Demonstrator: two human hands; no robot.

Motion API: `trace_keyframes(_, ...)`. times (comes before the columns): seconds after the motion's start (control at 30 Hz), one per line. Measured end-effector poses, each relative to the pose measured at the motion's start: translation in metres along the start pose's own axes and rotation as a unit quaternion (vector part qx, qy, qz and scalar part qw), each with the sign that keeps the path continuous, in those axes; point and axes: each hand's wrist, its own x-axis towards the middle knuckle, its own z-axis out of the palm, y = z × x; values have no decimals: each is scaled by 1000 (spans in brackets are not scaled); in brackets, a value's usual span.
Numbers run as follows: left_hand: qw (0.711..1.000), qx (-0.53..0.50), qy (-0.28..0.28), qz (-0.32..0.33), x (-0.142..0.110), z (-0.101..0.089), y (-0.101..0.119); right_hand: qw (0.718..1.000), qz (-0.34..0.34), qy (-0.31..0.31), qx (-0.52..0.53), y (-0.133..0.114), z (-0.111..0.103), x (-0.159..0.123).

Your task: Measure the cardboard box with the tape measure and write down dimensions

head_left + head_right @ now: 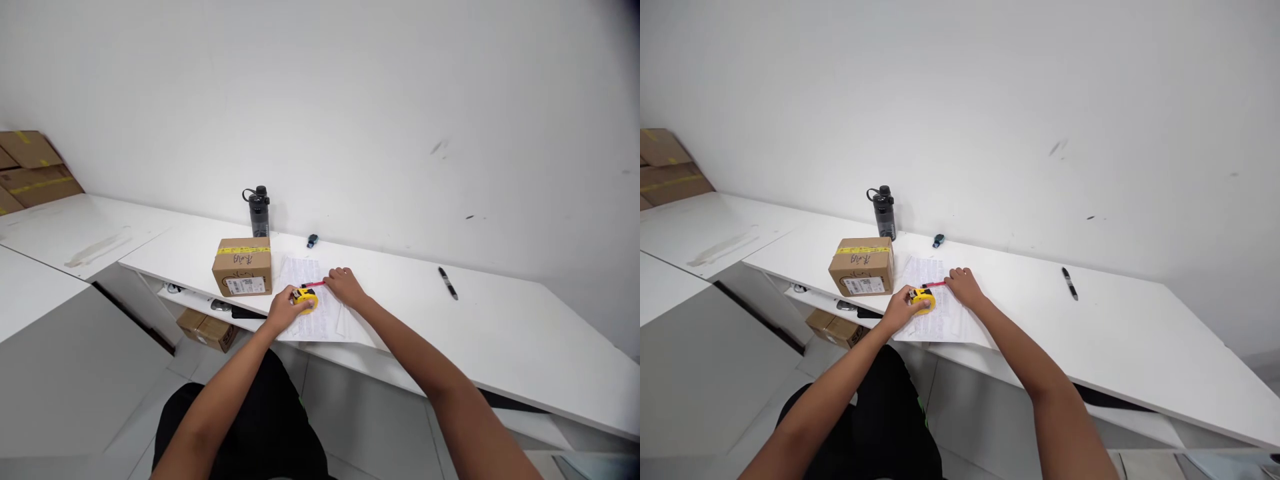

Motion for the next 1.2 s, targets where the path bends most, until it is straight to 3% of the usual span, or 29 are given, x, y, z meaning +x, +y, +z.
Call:
trace_keyframes(0.13,999,-2,33,-21,10,9,-15,998,7,11,60,-9,10,-29)
trace_keyframes(0.2,999,-14,42,-30,12,10,-20,987,20,28,155,-14,18,-46)
trace_keyframes(0.3,999,-24,25,-35,12,10,-25,931,63,46,355,-17,28,-70)
trace_keyframes(0.37,999,-26,17,-37,12,10,-27,906,95,45,410,-14,31,-81)
trace_keyframes(0.53,999,-11,13,-34,11,9,-27,902,113,83,409,-9,25,-91)
trace_keyframes(0.63,999,-9,11,-31,10,10,-27,903,110,64,410,-12,19,-89)
trace_keyframes(0.83,999,-11,6,-43,10,9,-24,917,213,52,333,-19,13,-88)
trace_keyframes(1.2,999,-20,-2,-48,8,9,-19,918,220,14,330,-25,8,-85)
